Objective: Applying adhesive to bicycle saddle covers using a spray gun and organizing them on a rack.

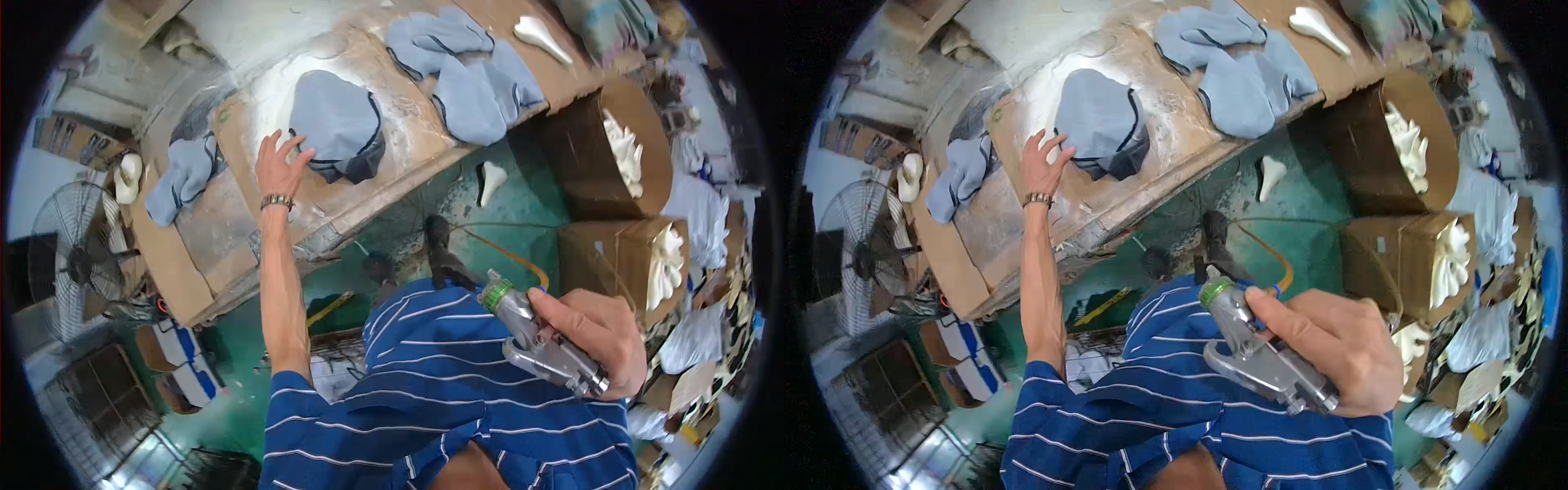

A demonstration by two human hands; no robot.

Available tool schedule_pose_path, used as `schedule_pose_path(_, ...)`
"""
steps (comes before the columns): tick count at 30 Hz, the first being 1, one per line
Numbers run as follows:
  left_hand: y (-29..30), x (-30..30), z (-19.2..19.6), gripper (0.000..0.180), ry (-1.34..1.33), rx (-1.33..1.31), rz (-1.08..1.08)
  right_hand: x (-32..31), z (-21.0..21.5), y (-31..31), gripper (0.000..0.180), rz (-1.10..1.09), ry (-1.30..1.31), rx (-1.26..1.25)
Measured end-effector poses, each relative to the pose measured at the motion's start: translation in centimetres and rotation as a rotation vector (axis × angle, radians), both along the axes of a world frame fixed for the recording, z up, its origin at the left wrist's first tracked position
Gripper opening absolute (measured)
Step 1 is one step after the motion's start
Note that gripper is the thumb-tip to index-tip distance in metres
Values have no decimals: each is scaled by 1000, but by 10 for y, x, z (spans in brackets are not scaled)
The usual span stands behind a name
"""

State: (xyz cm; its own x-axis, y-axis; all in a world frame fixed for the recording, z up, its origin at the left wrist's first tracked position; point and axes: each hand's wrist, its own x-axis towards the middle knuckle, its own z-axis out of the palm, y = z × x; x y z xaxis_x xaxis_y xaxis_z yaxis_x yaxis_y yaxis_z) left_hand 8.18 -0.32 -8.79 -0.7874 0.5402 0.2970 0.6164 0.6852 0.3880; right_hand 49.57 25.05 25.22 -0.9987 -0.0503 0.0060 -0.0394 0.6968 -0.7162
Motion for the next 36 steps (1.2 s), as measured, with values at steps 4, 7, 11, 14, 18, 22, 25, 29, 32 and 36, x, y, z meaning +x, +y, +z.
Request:
schedule_pose_path(4,-1,3,-13,46,-117,61,51,0,-19,38,68,-94,8,-71)
schedule_pose_path(7,3,3,-18,44,-157,89,68,1,-31,65,69,-84,17,-128)
schedule_pose_path(11,4,8,-27,45,-176,131,104,0,-41,99,69,-172,17,-129)
schedule_pose_path(14,5,16,-34,45,-127,193,135,-5,-44,119,72,-137,33,-143)
schedule_pose_path(18,11,26,-36,44,-159,201,211,-20,-44,135,69,-159,54,-137)
schedule_pose_path(22,16,37,-36,48,-163,199,267,-44,-47,138,72,-205,86,-150)
schedule_pose_path(25,16,40,-38,47,-195,269,266,-64,-49,135,80,-203,91,-152)
schedule_pose_path(29,16,36,-43,48,-315,391,332,-91,-44,127,66,-204,150,-149)
schedule_pose_path(32,21,34,-51,59,-681,849,380,-107,-31,121,81,-78,130,-137)
schedule_pose_path(36,11,44,-65,72,-805,1621,515,-116,-14,106,74,77,83,-134)
